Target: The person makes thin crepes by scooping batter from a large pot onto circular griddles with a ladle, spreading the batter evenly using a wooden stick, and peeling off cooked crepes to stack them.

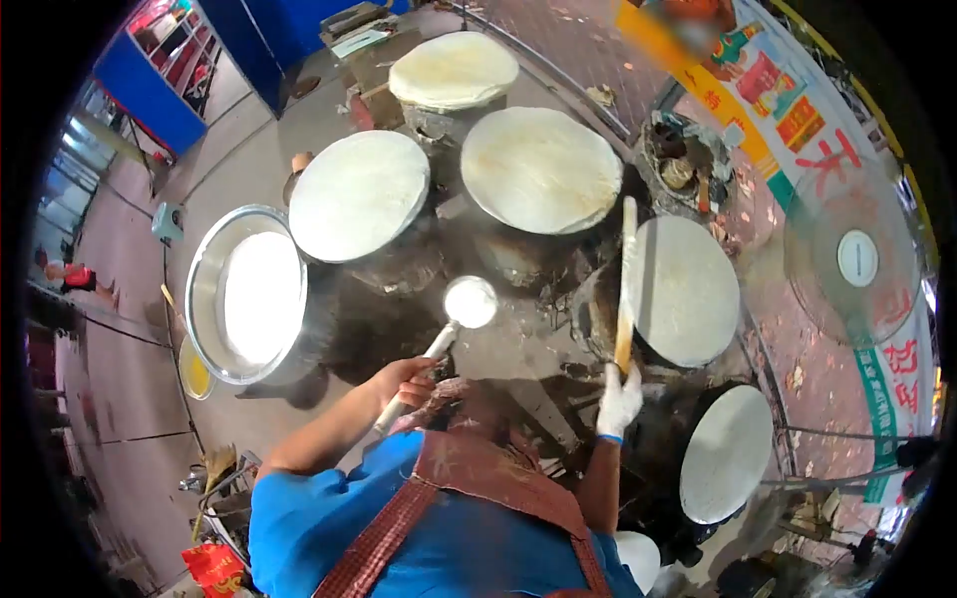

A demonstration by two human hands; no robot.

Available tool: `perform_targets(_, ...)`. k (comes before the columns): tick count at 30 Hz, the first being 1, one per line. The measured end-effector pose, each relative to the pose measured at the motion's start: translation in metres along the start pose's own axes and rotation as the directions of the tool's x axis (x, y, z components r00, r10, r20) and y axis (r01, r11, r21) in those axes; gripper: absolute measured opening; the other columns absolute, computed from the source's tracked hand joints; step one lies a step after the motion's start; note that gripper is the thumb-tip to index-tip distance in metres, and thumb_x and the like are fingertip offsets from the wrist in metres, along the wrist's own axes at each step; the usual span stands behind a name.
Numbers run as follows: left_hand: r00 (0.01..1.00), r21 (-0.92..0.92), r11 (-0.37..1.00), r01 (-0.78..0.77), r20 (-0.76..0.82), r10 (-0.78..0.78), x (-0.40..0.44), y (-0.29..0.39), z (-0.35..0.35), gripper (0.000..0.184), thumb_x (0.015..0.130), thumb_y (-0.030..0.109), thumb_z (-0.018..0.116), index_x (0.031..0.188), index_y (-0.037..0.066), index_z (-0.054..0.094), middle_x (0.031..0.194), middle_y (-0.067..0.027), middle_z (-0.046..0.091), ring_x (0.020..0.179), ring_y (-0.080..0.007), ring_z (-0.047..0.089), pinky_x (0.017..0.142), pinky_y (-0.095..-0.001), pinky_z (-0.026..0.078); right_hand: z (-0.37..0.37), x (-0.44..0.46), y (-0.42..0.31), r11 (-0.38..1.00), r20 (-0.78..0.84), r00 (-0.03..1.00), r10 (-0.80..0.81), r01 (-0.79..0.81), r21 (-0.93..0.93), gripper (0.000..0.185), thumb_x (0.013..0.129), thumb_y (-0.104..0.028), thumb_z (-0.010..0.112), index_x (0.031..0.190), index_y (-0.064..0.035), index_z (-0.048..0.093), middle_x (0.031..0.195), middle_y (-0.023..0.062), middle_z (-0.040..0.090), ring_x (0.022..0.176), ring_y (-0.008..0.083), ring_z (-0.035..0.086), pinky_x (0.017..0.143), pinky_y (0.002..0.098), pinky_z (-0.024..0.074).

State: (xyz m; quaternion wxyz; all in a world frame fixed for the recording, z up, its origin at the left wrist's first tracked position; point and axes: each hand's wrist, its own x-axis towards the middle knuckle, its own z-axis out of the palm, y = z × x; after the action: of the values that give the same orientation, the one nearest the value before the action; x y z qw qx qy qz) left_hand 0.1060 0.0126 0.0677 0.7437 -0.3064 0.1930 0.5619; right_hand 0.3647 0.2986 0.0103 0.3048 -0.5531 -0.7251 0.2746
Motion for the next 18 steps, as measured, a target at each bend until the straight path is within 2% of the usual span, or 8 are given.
perform_targets(2,0.997,-0.065,0.995,-0.072,0.033,0.075,-0.027,0.017,-0.020,0.019,0.095,0.029,0.039,0.102,0.018,0.053,0.056,0.0006,0.035,0.037,-0.0050,0.033,0.029,-0.0181,0.028,0.040,0.003,-0.037,0.997,0.128,0.991,0.035,-0.026,-0.073,0.045,0.075,-0.036,0.068,0.101,-0.0010,0.059,0.088,0.0177,0.064,0.080,0.0350,0.061,0.071,0.0408,0.0471)
perform_targets(4,0.995,-0.119,0.988,-0.100,0.017,0.103,-0.048,0.037,-0.044,0.020,0.095,0.029,0.039,0.103,0.019,0.054,0.057,0.0004,0.035,0.037,-0.0056,0.031,0.029,-0.0186,0.028,0.087,0.016,-0.086,0.928,0.368,0.924,0.104,0.043,-0.370,0.041,0.076,-0.041,0.063,0.100,-0.0080,0.059,0.095,0.0187,0.063,0.084,0.0360,0.061,0.072,0.0441,0.0470)
perform_targets(8,0.992,-0.174,0.978,-0.114,0.036,0.122,-0.097,0.069,-0.053,0.027,0.095,0.034,0.036,0.096,0.016,0.056,0.056,0.0010,0.035,0.037,-0.0063,0.032,0.030,-0.0199,0.029,0.211,0.052,-0.161,0.867,0.391,0.871,-0.298,0.418,-0.270,0.037,0.076,-0.040,0.062,0.096,-0.0096,0.057,0.092,0.0179,0.061,0.076,0.0358,0.061,0.069,0.0446,0.0486)
perform_targets(10,0.981,-0.192,0.981,-0.018,0.188,0.055,-0.107,0.089,-0.096,0.028,0.095,0.035,0.036,0.099,0.017,0.057,0.056,0.0009,0.036,0.037,-0.0068,0.032,0.031,-0.0200,0.029,0.260,0.076,-0.202,0.796,0.467,0.831,-0.303,0.490,-0.355,0.037,0.075,-0.037,0.064,0.097,-0.0090,0.056,0.096,0.0166,0.059,0.080,0.0340,0.060,0.069,0.0438,0.0491)
perform_targets(12,0.975,-0.185,0.982,-0.039,0.208,0.078,-0.124,0.103,-0.110,0.032,0.094,0.037,0.038,0.092,0.012,0.058,0.055,0.0003,0.037,0.037,-0.0074,0.033,0.031,-0.0200,0.029,0.300,0.095,-0.207,0.671,0.318,0.714,-0.624,0.698,-0.251,0.038,0.074,-0.037,0.064,0.097,-0.0075,0.056,0.102,0.0158,0.057,0.087,0.0322,0.059,0.070,0.0435,0.0490)
perform_targets(14,0.995,-0.254,0.964,-0.084,0.029,0.094,-0.145,0.109,-0.089,0.039,0.091,0.037,0.043,0.063,0.010,0.037,0.053,0.0015,0.034,0.036,-0.0076,0.031,0.030,-0.0200,0.026,0.323,0.119,-0.211,0.561,0.556,0.685,-0.471,0.719,-0.410,0.042,0.076,-0.043,0.058,0.099,-0.0069,0.057,0.103,0.0162,0.058,0.087,0.0304,0.060,0.072,0.0449,0.0478)
perform_targets(16,0.984,-0.307,0.952,0.008,0.173,0.048,-0.157,0.117,-0.098,0.038,0.091,0.036,0.044,0.065,0.009,0.039,0.056,0.0007,0.037,0.038,-0.0070,0.032,0.030,-0.0196,0.027,0.314,0.144,-0.229,0.434,0.701,0.579,-0.416,0.804,-0.406,0.042,0.079,-0.046,0.051,0.093,-0.0074,0.059,0.098,0.0163,0.061,0.084,0.0306,0.061,0.071,0.0456,0.0474)
perform_targets(18,0.987,-0.333,0.936,-0.112,0.075,0.145,-0.163,0.123,-0.094,0.034,0.091,0.036,0.044,0.068,0.010,0.041,0.056,0.0007,0.037,0.038,-0.0065,0.032,0.030,-0.0194,0.028,0.290,0.177,-0.244,0.539,0.571,0.709,-0.414,0.696,-0.475,0.045,0.080,-0.051,0.047,0.086,-0.0078,0.062,0.089,0.0166,0.063,0.080,0.0309,0.062,0.070,0.0449,0.0477)
